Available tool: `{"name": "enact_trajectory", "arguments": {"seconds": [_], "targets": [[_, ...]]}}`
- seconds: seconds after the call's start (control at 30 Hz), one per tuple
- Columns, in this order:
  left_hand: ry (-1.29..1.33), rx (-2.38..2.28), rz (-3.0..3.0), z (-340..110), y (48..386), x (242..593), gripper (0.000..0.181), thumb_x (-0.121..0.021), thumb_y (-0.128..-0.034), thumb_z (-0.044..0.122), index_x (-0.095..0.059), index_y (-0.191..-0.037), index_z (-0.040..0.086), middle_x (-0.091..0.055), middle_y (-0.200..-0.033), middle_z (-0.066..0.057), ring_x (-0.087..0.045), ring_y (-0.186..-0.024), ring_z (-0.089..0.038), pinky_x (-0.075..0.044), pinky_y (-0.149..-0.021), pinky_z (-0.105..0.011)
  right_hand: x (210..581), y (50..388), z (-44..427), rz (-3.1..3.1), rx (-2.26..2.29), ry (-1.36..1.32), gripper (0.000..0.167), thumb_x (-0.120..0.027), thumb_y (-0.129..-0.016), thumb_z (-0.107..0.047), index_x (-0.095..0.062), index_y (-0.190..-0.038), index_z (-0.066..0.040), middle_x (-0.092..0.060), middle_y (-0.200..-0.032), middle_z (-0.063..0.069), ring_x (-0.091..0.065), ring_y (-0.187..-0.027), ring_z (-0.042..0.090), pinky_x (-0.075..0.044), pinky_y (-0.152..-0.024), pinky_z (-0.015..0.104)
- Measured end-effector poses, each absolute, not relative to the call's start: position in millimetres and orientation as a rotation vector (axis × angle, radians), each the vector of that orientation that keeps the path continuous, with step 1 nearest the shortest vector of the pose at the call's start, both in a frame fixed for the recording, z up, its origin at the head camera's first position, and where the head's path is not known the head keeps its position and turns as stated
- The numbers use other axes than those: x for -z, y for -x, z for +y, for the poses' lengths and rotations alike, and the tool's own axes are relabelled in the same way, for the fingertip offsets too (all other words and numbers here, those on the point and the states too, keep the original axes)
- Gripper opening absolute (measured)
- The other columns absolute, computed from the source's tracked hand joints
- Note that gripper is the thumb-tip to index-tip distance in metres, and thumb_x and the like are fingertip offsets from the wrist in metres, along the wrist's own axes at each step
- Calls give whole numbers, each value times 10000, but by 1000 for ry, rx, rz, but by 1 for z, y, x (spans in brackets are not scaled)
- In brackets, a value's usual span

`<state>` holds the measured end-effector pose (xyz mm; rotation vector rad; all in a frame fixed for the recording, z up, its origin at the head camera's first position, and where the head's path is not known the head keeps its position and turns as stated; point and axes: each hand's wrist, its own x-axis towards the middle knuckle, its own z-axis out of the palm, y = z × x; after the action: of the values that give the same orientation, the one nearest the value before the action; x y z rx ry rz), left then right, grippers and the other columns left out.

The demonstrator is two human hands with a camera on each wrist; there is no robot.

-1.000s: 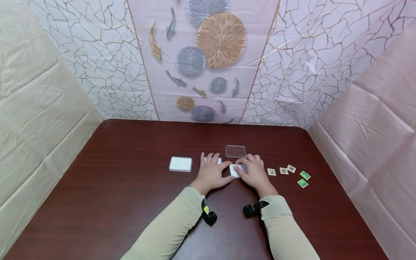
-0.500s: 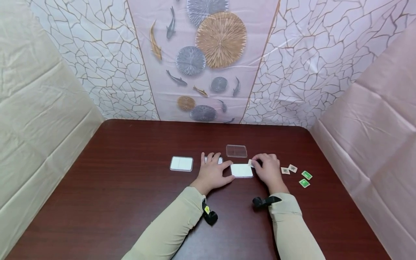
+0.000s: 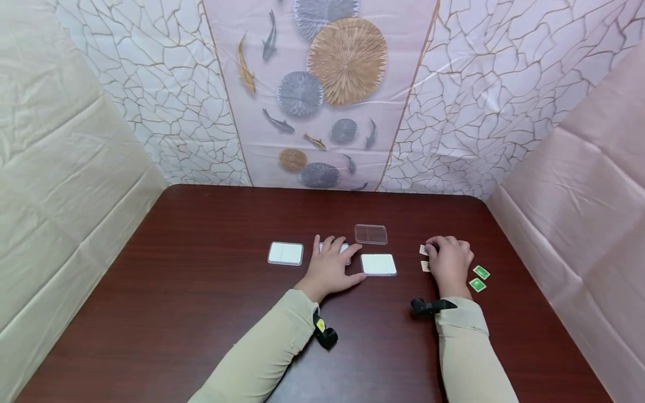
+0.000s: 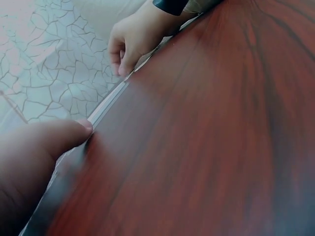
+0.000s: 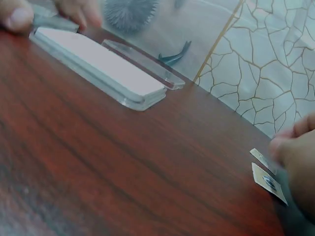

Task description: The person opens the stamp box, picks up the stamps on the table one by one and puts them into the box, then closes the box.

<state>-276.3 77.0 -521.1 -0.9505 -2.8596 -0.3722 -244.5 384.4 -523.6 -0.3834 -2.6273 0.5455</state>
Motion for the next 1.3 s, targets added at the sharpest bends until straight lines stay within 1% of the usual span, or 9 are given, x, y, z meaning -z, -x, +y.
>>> {"name": "enact_trajectory", "arguments": {"seconds": [0.13, 0.3, 0.37, 0.53, 0.67, 0.8, 0.97, 1.17, 1.3], "targets": [[957, 415, -2803, 60, 286, 523, 757, -579, -868, 674, -426, -1523, 327, -437, -1506, -90, -310, -1432, -324, -105, -1197, -598, 520, 248, 371, -2514, -535, 250, 212, -591, -1016, -207, -715, -1072, -44, -645, -1139, 223, -463, -1136, 490, -296, -992, 641], [905, 370, -2801, 34, 298, 523, 767, -649, -841, 588, -469, -1495, 230, -532, -1362, -42, -376, -1353, -281, -134, -1202, -556, 519, 259, 322, -2440, -550, -170, 187, -659, -954, -198, -741, -1035, -50, -717, -1033, 170, -574, -1025, 437, -396, -918, 589], [903, 371, -2812, 27, 301, 521, 752, -671, -838, 556, -497, -1478, 200, -558, -1323, -37, -403, -1331, -281, -145, -1205, -545, 519, 264, 298, -2473, -572, -347, 222, -686, -939, -230, -744, -1086, -74, -728, -1068, 136, -591, -1059, 397, -399, -966, 570], [972, 417, -2810, 23, 303, 520, 697, -664, -867, 485, -529, -1465, 155, -584, -1343, -46, -435, -1328, -286, -166, -1206, -544, 516, 270, 254, -2702, -513, -613, 545, -709, -919, -397, -623, -1385, -128, -652, -1320, 107, -486, -1300, 367, -245, -1142, 583], [1040, 430, -2770, 24, 304, 522, 664, -674, -884, 456, -545, -1456, 144, -600, -1333, -35, -468, -1301, -255, -219, -1198, -516, 515, 270, 239, -2841, -466, -652, 693, -720, -907, -416, -508, -1493, -114, -591, -1376, 117, -408, -1341, 382, -160, -1165, 600], [1087, 460, -2739, 22, 305, 523, 669, -706, -856, 464, -583, -1419, 127, -615, -1287, -21, -491, -1225, -224, -288, -1164, -450, 512, 269, 235, -2876, -498, -690, 676, -735, -899, -381, -529, -1472, -88, -572, -1320, 116, -423, -1255, 362, -157, -1155, 607], [1132, 502, -2734, 24, 304, 524, 631, -706, -811, 502, -656, -1315, 127, -617, -1215, -2, -479, -1129, -202, -325, -1120, -420, 511, 265, 237, -2862, -514, -745, 580, -755, -865, -397, -632, -1364, -127, -567, -1237, 85, -432, -1193, 331, -173, -1140, 613], [1131, 488, -2730, 23, 302, 521, 593, -726, -773, 521, -686, -1215, 129, -627, -1162, 11, -480, -1089, -187, -387, -1052, -383, 510, 265, 235, -2852, -530, -768, 545, -772, -845, -414, -649, -1309, -157, -550, -1211, 80, -426, -1174, 338, -170, -1127, 626], [1149, 487, -2712, 23, 302, 517, 590, -739, -762, 505, -684, -1202, 116, -645, -1162, 0, -503, -1092, -190, -444, -980, -350, 508, 264, 233, -2867, -550, -762, 534, -778, -848, -373, -636, -1303, -134, -542, -1215, 92, -411, -1197, 351, -178, -1118, 623]]}}
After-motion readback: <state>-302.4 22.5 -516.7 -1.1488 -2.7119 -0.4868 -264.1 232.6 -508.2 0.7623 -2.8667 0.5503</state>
